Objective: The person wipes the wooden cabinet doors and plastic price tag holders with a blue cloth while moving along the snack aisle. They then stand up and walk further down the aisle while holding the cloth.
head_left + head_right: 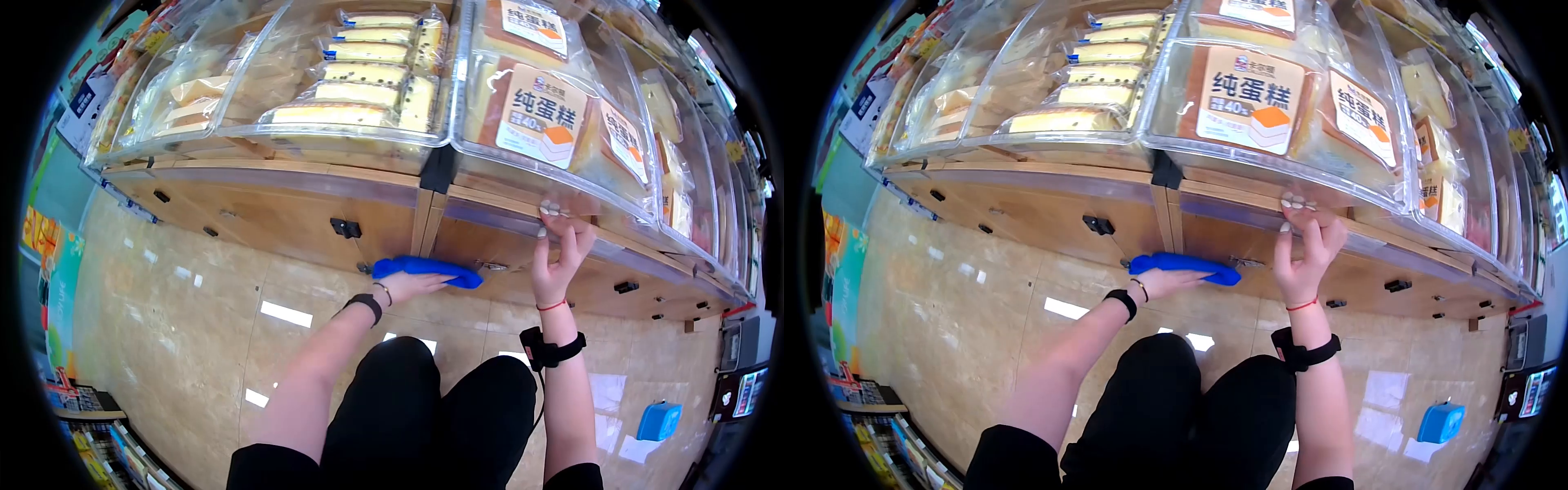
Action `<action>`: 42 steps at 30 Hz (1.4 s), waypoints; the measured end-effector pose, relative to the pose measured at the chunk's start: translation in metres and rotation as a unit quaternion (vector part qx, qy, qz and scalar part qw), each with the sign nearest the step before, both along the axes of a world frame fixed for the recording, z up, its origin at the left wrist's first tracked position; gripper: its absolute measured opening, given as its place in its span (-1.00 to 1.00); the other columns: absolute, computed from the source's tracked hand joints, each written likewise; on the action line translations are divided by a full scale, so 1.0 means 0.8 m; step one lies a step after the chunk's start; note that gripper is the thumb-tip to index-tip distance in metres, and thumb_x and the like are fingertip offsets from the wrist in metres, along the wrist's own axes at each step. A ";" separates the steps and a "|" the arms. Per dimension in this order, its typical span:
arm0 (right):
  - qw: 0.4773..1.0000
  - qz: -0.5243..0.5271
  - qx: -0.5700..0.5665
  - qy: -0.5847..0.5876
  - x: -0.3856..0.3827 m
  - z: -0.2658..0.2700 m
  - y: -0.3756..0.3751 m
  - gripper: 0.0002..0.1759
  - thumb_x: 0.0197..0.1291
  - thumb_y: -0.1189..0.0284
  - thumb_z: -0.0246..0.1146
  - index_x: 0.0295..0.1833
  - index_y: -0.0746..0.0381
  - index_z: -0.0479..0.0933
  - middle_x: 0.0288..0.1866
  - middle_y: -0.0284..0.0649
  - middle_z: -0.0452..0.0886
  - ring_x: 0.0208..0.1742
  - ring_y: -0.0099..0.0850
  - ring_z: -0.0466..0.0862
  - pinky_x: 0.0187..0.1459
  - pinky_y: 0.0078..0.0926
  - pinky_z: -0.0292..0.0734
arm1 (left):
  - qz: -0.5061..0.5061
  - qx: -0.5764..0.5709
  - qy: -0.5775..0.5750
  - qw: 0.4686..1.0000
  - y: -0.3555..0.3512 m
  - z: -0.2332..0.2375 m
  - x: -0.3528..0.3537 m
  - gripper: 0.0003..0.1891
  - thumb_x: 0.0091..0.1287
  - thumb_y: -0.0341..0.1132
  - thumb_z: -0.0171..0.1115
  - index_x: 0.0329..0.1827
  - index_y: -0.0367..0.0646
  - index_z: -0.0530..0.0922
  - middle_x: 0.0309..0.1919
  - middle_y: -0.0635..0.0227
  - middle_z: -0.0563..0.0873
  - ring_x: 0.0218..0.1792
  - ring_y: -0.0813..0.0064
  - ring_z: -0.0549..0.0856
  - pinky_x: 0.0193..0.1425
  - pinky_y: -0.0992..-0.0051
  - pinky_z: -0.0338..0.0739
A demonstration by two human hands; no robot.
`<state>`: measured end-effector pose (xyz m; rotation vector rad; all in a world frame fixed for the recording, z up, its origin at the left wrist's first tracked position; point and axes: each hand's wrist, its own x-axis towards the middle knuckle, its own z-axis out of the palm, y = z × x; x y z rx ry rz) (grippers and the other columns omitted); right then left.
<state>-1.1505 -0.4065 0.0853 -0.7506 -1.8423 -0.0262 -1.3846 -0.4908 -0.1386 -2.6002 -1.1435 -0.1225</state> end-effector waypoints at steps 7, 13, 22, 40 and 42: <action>1.000 0.011 -0.003 -0.012 0.003 0.011 -0.006 -0.73 -0.10 0.59 0.21 -0.20 0.17 0.60 -0.23 -0.27 0.52 -0.12 -0.30 0.43 -0.01 -0.37 0.23 | 0.050 -0.140 -0.168 0.974 -0.013 0.019 -0.004 -0.59 0.39 -0.26 0.00 0.30 0.01 0.40 0.25 0.48 0.50 0.10 0.48 0.59 -0.01 0.46 0.55; 1.000 -0.001 0.007 -0.009 0.001 0.007 -0.004 -0.71 -0.11 0.62 0.20 -0.20 0.18 0.61 -0.23 -0.27 0.52 -0.13 -0.30 0.43 -0.03 -0.37 0.25 | 0.040 0.188 -0.121 0.974 -0.018 0.233 -0.043 -0.66 0.11 -0.32 0.15 -0.01 0.12 0.54 0.20 0.49 0.55 0.05 0.49 0.60 0.02 0.38 0.45; 0.999 0.000 0.027 0.031 -0.006 -0.016 0.009 -0.77 -0.11 0.65 0.16 -0.26 0.25 0.58 -0.24 -0.24 0.44 -0.11 -0.31 0.37 -0.01 -0.41 0.28 | -0.012 -0.053 -0.236 0.970 0.001 0.001 -0.030 -0.59 0.28 -0.30 0.09 0.23 0.10 0.42 0.24 0.46 0.52 0.06 0.49 0.62 -0.18 0.57 0.52; 0.999 0.004 0.036 0.007 -0.005 -0.010 0.005 -0.75 -0.10 0.63 0.14 -0.23 0.27 0.58 -0.24 -0.23 0.42 -0.14 -0.30 0.38 0.01 -0.40 0.30 | 0.033 -0.039 -0.154 0.987 -0.020 0.040 -0.057 -0.67 0.34 -0.27 0.01 0.16 0.01 0.48 0.29 0.57 0.45 0.14 0.59 0.54 0.13 0.53 0.47; 0.999 -0.004 0.036 0.006 -0.004 -0.008 0.005 -0.73 -0.13 0.60 0.15 -0.23 0.22 0.59 -0.27 -0.26 0.45 -0.15 -0.30 0.38 -0.02 -0.38 0.24 | 0.048 -0.018 -0.161 0.986 -0.023 0.123 -0.062 -0.66 0.28 -0.30 0.06 0.13 0.00 0.50 0.27 0.54 0.49 0.12 0.55 0.56 0.15 0.51 0.45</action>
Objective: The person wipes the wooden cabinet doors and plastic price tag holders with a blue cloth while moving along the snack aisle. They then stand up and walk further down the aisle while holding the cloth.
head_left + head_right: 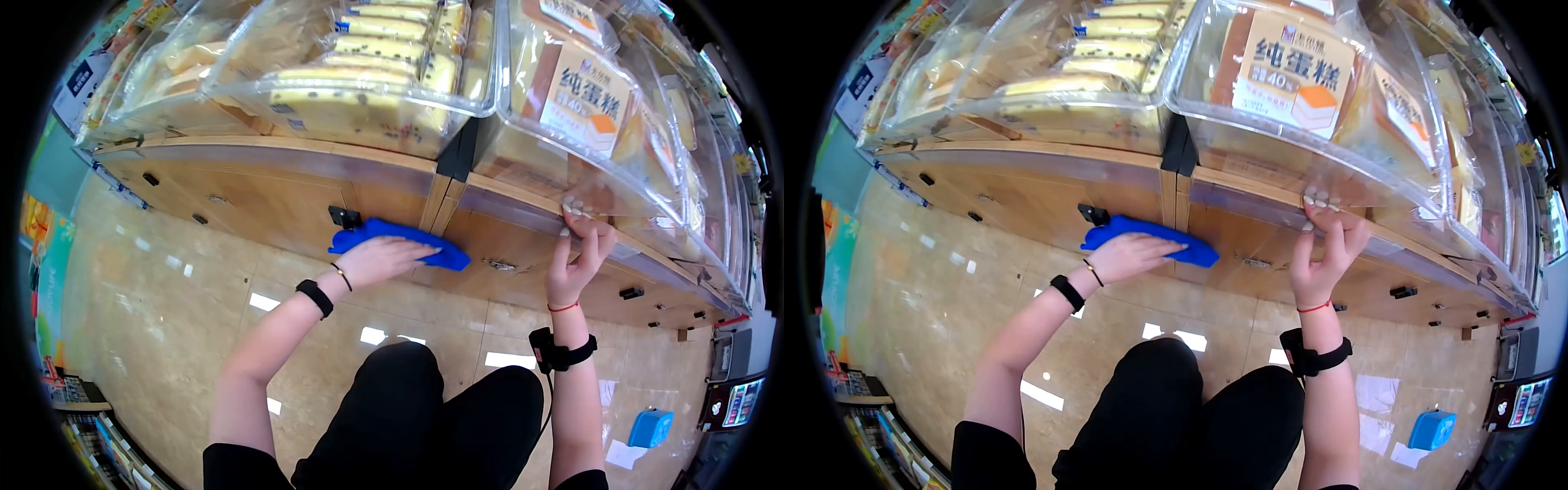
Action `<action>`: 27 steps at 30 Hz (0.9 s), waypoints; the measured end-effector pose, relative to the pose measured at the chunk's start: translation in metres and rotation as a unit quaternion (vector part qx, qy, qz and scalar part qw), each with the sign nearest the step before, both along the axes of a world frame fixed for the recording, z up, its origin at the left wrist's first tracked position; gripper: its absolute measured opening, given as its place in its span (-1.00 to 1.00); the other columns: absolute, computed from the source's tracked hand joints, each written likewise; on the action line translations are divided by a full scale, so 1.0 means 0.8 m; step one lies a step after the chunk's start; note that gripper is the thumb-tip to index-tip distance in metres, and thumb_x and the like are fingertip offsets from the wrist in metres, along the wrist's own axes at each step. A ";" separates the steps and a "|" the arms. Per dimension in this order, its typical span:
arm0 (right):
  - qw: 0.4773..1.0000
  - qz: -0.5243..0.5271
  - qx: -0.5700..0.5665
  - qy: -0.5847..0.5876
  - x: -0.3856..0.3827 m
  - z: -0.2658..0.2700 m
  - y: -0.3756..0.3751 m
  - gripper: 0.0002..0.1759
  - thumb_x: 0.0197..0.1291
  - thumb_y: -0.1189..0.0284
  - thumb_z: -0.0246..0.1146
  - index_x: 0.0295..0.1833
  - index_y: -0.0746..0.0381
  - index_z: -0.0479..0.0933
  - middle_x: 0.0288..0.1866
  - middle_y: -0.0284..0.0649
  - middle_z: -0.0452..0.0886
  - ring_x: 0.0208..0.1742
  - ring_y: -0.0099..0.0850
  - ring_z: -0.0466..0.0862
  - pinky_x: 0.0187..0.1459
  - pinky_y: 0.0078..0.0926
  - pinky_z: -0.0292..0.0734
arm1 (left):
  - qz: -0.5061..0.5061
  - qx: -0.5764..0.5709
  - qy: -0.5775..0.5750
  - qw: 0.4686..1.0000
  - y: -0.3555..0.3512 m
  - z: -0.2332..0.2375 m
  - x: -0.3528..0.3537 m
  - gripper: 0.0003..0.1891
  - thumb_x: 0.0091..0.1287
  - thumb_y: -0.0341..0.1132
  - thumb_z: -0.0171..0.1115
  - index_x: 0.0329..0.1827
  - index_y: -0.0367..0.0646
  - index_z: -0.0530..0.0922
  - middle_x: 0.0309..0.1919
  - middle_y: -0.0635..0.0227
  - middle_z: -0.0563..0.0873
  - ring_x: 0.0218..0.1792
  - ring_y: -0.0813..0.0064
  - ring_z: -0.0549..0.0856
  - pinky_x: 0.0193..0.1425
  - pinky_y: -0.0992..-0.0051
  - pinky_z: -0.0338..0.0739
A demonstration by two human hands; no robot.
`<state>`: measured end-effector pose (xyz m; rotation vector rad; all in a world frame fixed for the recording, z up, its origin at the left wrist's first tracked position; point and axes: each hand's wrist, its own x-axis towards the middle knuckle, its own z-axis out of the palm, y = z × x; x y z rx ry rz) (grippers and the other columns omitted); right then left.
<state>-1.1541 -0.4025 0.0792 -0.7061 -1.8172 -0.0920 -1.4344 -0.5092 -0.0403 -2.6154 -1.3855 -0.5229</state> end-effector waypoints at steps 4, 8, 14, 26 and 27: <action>1.000 -0.004 0.001 0.002 -0.001 0.004 -0.003 -0.74 -0.12 0.59 0.15 -0.23 0.19 0.60 -0.27 -0.27 0.46 -0.15 -0.30 0.38 -0.04 -0.37 0.22 | 0.038 0.184 0.042 0.981 -0.001 0.103 0.006 -0.64 0.14 -0.35 0.12 0.04 0.08 0.55 0.27 0.52 0.49 0.14 0.51 0.54 0.14 0.40 0.42; 1.000 -0.008 0.009 0.007 -0.002 0.001 -0.003 -0.75 -0.11 0.58 0.15 -0.24 0.18 0.60 -0.26 -0.28 0.48 -0.15 -0.30 0.38 -0.04 -0.37 0.23 | 0.081 0.203 0.010 0.976 0.010 0.083 0.033 -0.70 0.12 -0.34 0.13 -0.06 0.13 0.60 0.23 0.52 0.52 0.10 0.52 0.56 0.10 0.37 0.39; 0.999 -0.021 0.045 0.010 -0.005 -0.004 0.004 -0.75 -0.11 0.58 0.16 -0.25 0.17 0.60 -0.29 -0.30 0.48 -0.15 -0.31 0.38 -0.04 -0.38 0.23 | -0.039 0.032 -0.029 0.998 0.032 -0.029 0.069 -0.55 0.23 -0.44 0.01 0.23 -0.01 0.44 0.33 0.37 0.42 0.19 0.43 0.53 0.16 0.53 0.41; 0.999 -0.025 0.030 -0.002 -0.003 0.003 -0.006 -0.70 -0.10 0.64 0.14 -0.20 0.19 0.61 -0.27 -0.26 0.48 -0.16 -0.26 0.42 -0.06 -0.35 0.27 | 0.147 0.172 0.019 0.974 -0.001 0.050 0.029 -0.59 0.11 -0.33 0.16 0.07 0.21 0.54 0.30 0.42 0.43 0.19 0.47 0.50 0.18 0.16 0.33; 0.999 -0.026 0.029 -0.003 -0.003 0.003 -0.007 -0.70 -0.10 0.64 0.14 -0.19 0.19 0.61 -0.26 -0.26 0.49 -0.15 -0.26 0.42 -0.06 -0.35 0.27 | 0.198 0.224 -0.001 0.954 -0.003 0.058 0.016 -0.58 0.13 -0.33 0.17 0.11 0.17 0.53 0.30 0.34 0.42 0.23 0.38 0.45 0.24 0.12 0.29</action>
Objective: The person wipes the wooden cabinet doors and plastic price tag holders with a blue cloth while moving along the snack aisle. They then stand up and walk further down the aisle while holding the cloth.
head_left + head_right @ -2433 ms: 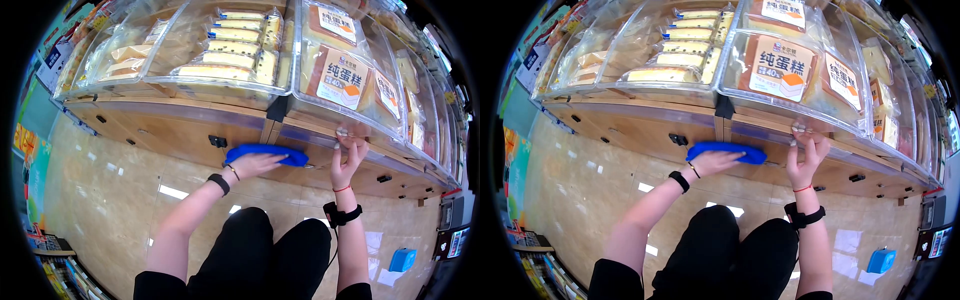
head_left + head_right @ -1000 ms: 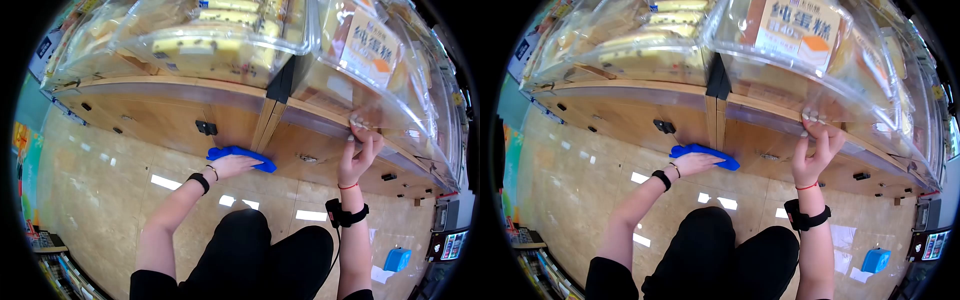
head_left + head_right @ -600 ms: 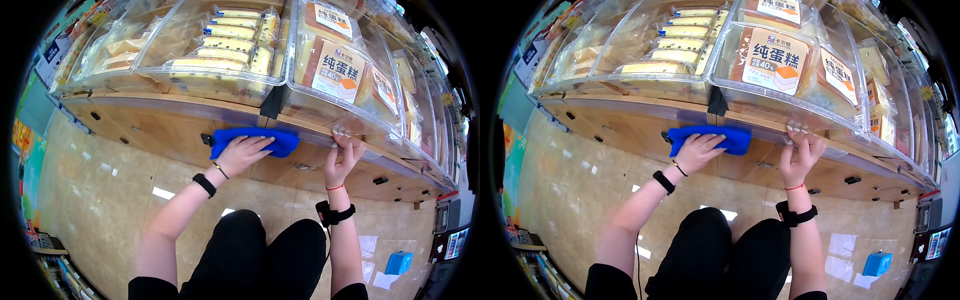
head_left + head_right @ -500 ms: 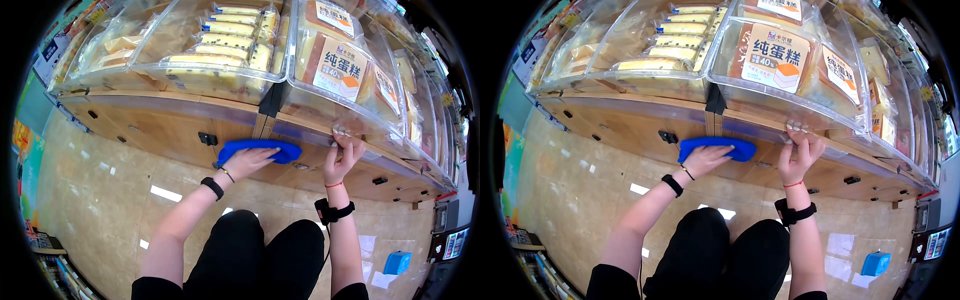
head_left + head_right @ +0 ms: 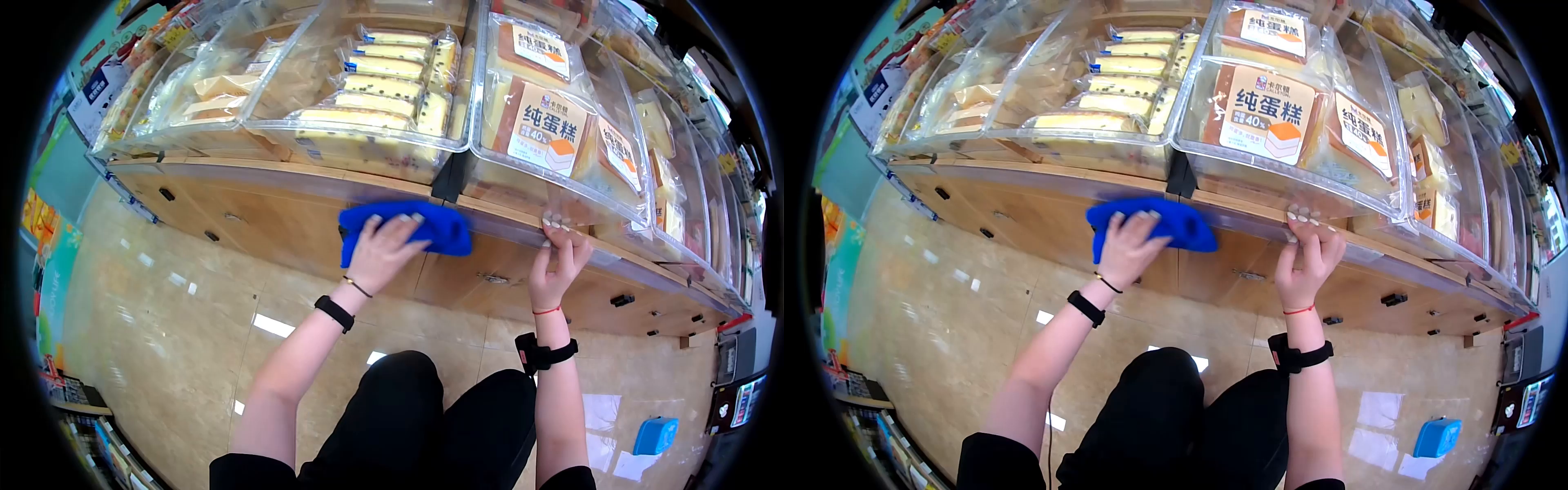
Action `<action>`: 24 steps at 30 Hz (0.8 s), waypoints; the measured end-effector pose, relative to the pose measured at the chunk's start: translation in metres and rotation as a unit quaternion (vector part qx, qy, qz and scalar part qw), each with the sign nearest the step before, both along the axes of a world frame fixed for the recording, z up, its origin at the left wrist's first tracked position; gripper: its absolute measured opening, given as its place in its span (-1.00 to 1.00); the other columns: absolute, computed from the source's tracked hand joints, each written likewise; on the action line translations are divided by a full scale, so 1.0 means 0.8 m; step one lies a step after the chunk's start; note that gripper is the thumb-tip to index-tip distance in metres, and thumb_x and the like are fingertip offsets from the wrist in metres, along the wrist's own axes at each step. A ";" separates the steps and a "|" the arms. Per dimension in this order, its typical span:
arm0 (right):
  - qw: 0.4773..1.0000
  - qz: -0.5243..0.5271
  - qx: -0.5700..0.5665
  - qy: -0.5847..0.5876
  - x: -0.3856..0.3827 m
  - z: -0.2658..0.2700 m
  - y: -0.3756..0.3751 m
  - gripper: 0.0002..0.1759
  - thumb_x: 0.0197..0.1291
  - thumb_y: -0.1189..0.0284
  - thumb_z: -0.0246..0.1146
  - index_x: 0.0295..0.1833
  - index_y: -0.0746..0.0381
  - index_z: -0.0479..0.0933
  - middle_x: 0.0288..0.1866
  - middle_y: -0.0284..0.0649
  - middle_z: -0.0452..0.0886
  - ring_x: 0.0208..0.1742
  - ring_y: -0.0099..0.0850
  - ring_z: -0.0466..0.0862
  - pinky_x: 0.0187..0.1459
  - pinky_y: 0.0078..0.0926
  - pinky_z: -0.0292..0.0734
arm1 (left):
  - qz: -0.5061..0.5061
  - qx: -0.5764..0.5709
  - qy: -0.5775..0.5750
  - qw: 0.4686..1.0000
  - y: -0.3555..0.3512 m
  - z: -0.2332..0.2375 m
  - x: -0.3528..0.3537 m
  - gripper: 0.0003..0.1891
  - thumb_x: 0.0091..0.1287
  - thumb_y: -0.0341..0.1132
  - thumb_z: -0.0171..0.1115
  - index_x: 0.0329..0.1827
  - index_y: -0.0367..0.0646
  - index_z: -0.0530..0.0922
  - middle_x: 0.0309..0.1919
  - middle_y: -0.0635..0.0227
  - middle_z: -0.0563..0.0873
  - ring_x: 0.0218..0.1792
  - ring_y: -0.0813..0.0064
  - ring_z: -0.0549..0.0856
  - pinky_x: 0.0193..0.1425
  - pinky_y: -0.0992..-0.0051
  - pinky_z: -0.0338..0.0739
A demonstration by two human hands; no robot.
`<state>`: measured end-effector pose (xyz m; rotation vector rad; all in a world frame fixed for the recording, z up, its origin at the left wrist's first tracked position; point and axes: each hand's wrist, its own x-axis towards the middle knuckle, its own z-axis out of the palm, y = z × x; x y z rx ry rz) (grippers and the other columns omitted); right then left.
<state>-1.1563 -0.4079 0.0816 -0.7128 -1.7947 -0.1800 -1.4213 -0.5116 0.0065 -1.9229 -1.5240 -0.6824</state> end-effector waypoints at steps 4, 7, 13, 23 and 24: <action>1.000 0.004 0.001 0.003 0.000 -0.001 -0.001 -0.69 -0.10 0.64 0.15 -0.18 0.19 0.61 -0.24 -0.25 0.49 -0.14 -0.25 0.43 -0.05 -0.35 0.27 | 0.135 0.150 -0.309 0.930 0.000 0.022 -0.008 -0.41 0.11 -0.41 0.14 0.31 0.00 0.42 0.33 -0.20 0.22 0.35 -0.18 0.19 0.43 -0.07 -0.04; 1.000 0.007 0.002 0.001 0.000 0.002 -0.001 -0.69 -0.10 0.64 0.15 -0.18 0.20 0.60 -0.24 -0.24 0.49 -0.14 -0.25 0.43 -0.05 -0.35 0.27 | 0.118 0.174 -0.335 0.919 0.010 0.020 0.011 -0.41 0.11 -0.41 0.14 0.30 -0.01 0.42 0.33 -0.19 0.23 0.36 -0.21 0.18 0.43 -0.08 -0.03; 1.000 0.017 -0.010 -0.006 0.002 0.004 -0.003 -0.69 -0.10 0.65 0.15 -0.17 0.22 0.60 -0.24 -0.24 0.49 -0.15 -0.26 0.43 -0.05 -0.36 0.28 | 0.065 0.002 -0.158 0.985 0.001 -0.111 0.031 -0.66 0.11 -0.38 0.20 -0.01 0.12 0.61 0.24 0.16 0.45 0.25 0.11 0.42 0.33 0.03 0.25; 1.000 0.009 -0.016 -0.016 0.003 0.008 -0.007 -0.67 -0.10 0.65 0.15 -0.15 0.22 0.61 -0.25 -0.25 0.50 -0.16 -0.27 0.43 -0.06 -0.36 0.28 | 0.115 0.078 -0.221 0.965 -0.022 -0.003 -0.015 -0.44 0.14 -0.54 0.06 0.28 0.00 0.44 0.30 -0.14 0.29 0.29 -0.09 0.35 0.33 0.07 0.27; 1.000 0.010 -0.015 -0.017 0.003 0.008 -0.006 -0.67 -0.10 0.65 0.15 -0.15 0.21 0.61 -0.25 -0.25 0.50 -0.16 -0.27 0.43 -0.06 -0.36 0.28 | 0.123 0.101 -0.281 0.946 -0.021 -0.002 -0.023 -0.39 0.17 -0.54 0.02 0.37 -0.04 0.31 0.36 -0.19 0.18 0.35 -0.13 0.25 0.37 0.09 0.20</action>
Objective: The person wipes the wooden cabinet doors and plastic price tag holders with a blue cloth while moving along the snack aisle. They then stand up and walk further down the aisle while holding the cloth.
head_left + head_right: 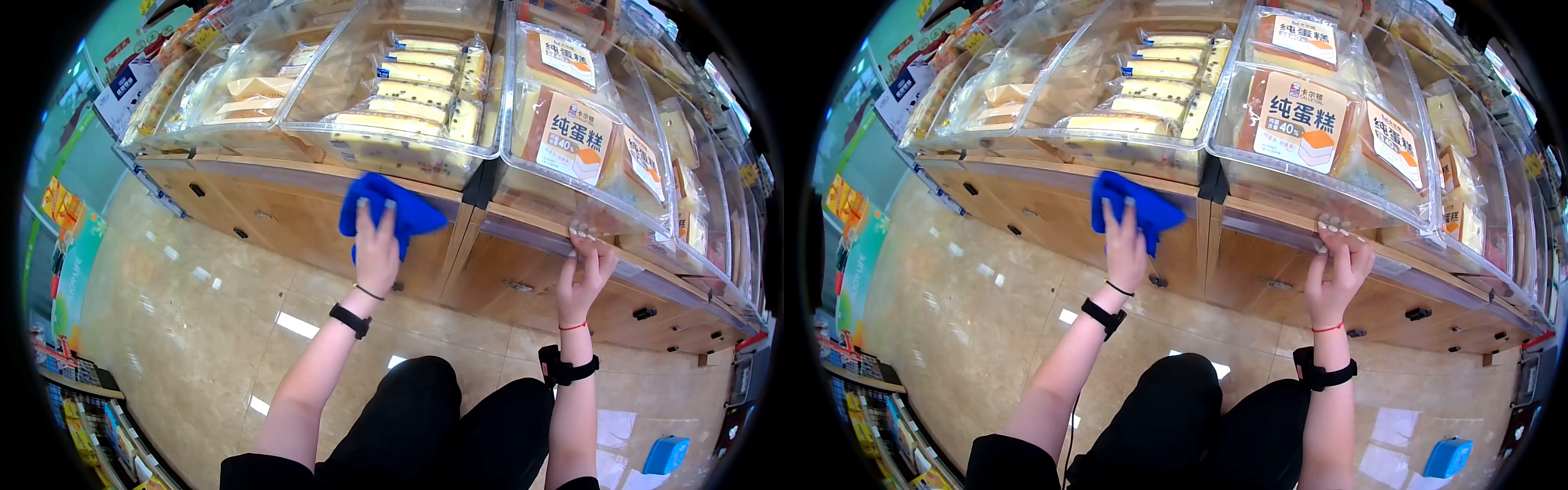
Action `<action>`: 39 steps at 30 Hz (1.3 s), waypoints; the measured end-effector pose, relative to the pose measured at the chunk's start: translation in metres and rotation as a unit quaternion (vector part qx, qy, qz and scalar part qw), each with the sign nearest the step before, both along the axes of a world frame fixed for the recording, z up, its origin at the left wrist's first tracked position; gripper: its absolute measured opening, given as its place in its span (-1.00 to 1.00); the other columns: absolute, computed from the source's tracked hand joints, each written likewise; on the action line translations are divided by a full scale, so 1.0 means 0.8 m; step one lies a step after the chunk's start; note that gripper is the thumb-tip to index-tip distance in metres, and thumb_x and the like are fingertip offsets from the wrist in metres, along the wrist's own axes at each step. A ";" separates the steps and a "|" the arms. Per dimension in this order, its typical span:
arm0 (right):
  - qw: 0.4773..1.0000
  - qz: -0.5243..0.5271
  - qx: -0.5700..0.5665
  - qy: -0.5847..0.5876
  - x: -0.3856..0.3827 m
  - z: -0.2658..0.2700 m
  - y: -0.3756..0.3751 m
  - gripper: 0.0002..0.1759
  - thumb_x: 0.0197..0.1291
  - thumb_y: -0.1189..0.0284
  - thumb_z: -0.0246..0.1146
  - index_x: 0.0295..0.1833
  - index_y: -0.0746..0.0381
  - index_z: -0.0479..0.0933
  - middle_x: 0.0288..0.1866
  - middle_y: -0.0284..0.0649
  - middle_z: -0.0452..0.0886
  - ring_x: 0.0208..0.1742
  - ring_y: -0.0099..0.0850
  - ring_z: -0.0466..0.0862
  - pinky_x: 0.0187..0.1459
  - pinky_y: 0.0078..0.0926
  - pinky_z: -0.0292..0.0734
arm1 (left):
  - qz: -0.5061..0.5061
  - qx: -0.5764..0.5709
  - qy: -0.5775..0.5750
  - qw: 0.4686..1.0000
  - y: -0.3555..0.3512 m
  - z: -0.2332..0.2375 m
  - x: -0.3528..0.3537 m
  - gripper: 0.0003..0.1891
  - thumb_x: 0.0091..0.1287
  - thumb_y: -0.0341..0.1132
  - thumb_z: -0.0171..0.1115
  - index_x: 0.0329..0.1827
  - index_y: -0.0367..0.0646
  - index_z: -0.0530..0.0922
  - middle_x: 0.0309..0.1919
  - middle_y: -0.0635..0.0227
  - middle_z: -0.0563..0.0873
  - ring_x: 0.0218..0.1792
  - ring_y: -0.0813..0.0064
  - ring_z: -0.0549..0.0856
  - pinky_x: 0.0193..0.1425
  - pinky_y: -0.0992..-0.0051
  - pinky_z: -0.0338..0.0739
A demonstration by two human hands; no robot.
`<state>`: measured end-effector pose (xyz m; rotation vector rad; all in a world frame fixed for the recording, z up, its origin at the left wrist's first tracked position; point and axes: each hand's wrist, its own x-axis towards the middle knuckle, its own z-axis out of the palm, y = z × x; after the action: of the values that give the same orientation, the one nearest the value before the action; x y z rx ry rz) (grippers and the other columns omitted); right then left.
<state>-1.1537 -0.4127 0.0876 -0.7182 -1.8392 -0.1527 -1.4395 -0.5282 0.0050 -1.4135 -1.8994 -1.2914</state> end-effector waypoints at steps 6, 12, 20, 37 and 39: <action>1.000 -0.005 0.013 0.003 0.000 -0.003 0.003 -0.65 -0.12 0.64 0.13 -0.15 0.19 0.61 -0.24 -0.25 0.50 -0.16 -0.27 0.42 -0.05 -0.35 0.28 | 0.083 0.189 -0.271 0.940 0.000 0.024 -0.082 -0.36 0.33 -0.43 -0.16 0.48 -0.36 -0.08 0.48 -0.08 -0.04 0.50 0.07 -0.04 0.52 0.31 -0.17; 1.000 -0.008 0.021 0.014 -0.003 -0.012 0.008 -0.66 -0.13 0.64 0.13 -0.17 0.19 0.59 -0.24 -0.26 0.50 -0.15 -0.27 0.42 -0.04 -0.35 0.28 | 0.054 0.072 -0.204 0.975 0.017 0.005 0.008 -0.35 0.37 -0.42 -0.15 0.50 -0.28 -0.14 0.47 -0.20 -0.16 0.50 -0.07 -0.20 0.52 0.19 -0.27; 0.999 -0.010 0.039 0.010 -0.003 -0.012 0.011 -0.68 -0.12 0.65 0.12 -0.19 0.21 0.59 -0.25 -0.27 0.50 -0.16 -0.28 0.41 -0.05 -0.36 0.29 | -0.103 -0.091 0.210 0.968 0.005 -0.051 0.007 -0.54 0.14 -0.47 0.12 0.16 0.02 0.49 0.32 0.17 0.37 0.27 0.12 0.41 0.30 0.14 0.35; 0.999 -0.016 0.030 -0.004 0.000 -0.022 0.016 -0.72 -0.03 0.68 0.09 -0.16 0.28 0.56 -0.20 -0.23 0.44 -0.07 -0.27 0.40 0.03 -0.38 0.28 | -0.302 -0.296 0.309 0.852 0.009 -0.178 0.015 -0.57 0.26 -0.30 0.05 0.23 0.04 0.43 0.34 0.58 0.39 0.23 0.60 0.47 0.31 0.41 0.34; 1.000 -0.012 0.020 0.006 -0.001 -0.019 0.015 -0.71 -0.06 0.67 0.10 -0.18 0.25 0.58 -0.23 -0.25 0.45 -0.10 -0.27 0.40 0.00 -0.37 0.27 | -0.258 -0.270 0.365 0.853 0.004 -0.094 0.018 -0.63 0.21 -0.32 0.07 0.12 0.03 0.50 0.35 0.56 0.39 0.22 0.63 0.47 0.29 0.46 0.36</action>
<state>-1.1543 -0.4010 0.0726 -0.7119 -1.8122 -0.2002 -1.4249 -0.5248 -0.0705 -2.3817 -1.4110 -0.2357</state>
